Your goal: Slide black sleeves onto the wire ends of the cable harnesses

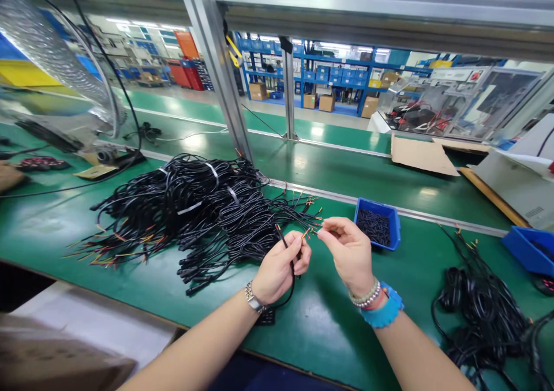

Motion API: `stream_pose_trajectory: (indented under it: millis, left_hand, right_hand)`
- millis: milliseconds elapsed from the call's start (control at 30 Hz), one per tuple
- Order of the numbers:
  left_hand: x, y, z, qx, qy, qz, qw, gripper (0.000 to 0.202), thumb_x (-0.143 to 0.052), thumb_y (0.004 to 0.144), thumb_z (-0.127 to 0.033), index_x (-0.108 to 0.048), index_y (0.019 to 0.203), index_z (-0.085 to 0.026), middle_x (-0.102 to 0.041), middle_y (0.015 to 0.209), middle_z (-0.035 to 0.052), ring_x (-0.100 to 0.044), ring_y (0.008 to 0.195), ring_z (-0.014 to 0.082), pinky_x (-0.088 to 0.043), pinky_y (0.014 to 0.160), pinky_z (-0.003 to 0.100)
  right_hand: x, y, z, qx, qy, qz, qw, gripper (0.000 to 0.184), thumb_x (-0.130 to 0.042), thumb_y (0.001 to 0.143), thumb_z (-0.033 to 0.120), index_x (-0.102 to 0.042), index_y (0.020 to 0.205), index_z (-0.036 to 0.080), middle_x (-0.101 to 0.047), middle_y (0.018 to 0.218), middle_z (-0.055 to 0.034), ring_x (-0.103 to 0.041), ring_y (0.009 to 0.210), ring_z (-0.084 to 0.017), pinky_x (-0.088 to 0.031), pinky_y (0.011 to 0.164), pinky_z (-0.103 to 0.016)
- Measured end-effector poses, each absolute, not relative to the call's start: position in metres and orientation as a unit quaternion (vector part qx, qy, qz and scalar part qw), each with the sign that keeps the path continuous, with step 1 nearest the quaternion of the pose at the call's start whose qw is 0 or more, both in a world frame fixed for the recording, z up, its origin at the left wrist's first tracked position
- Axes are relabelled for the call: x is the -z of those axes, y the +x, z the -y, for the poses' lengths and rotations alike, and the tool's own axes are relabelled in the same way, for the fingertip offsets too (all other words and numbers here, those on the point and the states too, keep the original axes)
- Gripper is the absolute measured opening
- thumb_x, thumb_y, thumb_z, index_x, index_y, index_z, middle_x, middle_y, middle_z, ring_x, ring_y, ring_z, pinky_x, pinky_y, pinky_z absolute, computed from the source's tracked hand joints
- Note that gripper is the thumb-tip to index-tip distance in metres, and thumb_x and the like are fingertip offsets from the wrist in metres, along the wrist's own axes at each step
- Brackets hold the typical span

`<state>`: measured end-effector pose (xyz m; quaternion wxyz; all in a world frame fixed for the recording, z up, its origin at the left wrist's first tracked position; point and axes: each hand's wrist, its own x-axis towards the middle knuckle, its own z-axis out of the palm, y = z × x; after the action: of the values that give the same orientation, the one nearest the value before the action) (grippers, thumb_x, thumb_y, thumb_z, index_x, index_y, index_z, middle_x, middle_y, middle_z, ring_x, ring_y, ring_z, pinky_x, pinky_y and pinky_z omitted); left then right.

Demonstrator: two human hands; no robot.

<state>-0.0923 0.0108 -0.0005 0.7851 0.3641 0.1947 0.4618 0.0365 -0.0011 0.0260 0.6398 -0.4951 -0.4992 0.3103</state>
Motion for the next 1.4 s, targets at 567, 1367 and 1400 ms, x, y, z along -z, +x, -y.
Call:
stream_pose_trajectory:
  millis: [567, 1367, 1400]
  left_hand:
    - [0.004, -0.093, -0.011, -0.443, 0.380, -0.187, 0.790, 0.025, -0.051, 0.080, -0.039, -0.041, 0.075, -0.017, -0.051, 0.054, -0.0038, -0.033, 0.040, 0.0035, -0.023, 0.041, 0.017]
    - [0.006, -0.098, -0.013, -0.381, 0.386, -0.265, 0.798, 0.024, -0.054, 0.078, -0.038, -0.050, 0.077, -0.015, -0.045, 0.049, -0.0045, -0.021, 0.039, 0.0030, -0.011, 0.038, 0.018]
    - [0.006, -0.098, -0.014, -0.385, 0.382, -0.266, 0.797, 0.024, -0.055, 0.078, -0.038, -0.050, 0.077, -0.015, -0.045, 0.049, -0.0047, -0.021, 0.039, 0.0029, -0.011, 0.038, 0.018]
  right_hand:
    - [-0.029, 0.034, 0.004, -0.328, -0.500, 0.510, 0.618, 0.019, -0.068, 0.065, 0.021, -0.061, 0.083, 0.020, -0.061, 0.081, -0.0029, -0.058, 0.076, -0.015, -0.051, 0.073, -0.032]
    - [-0.046, 0.137, -0.040, -0.041, -0.630, 0.747, 0.209, 0.021, -0.044, 0.084, 0.025, -0.063, 0.085, 0.015, -0.062, 0.091, -0.0075, -0.057, 0.086, -0.016, -0.043, 0.081, -0.029]
    - [-0.043, 0.155, -0.048, 0.019, -0.645, 0.761, 0.074, 0.024, -0.041, 0.085, 0.023, -0.064, 0.084, 0.016, -0.062, 0.090, -0.0070, -0.056, 0.086, -0.016, -0.042, 0.081, -0.027]
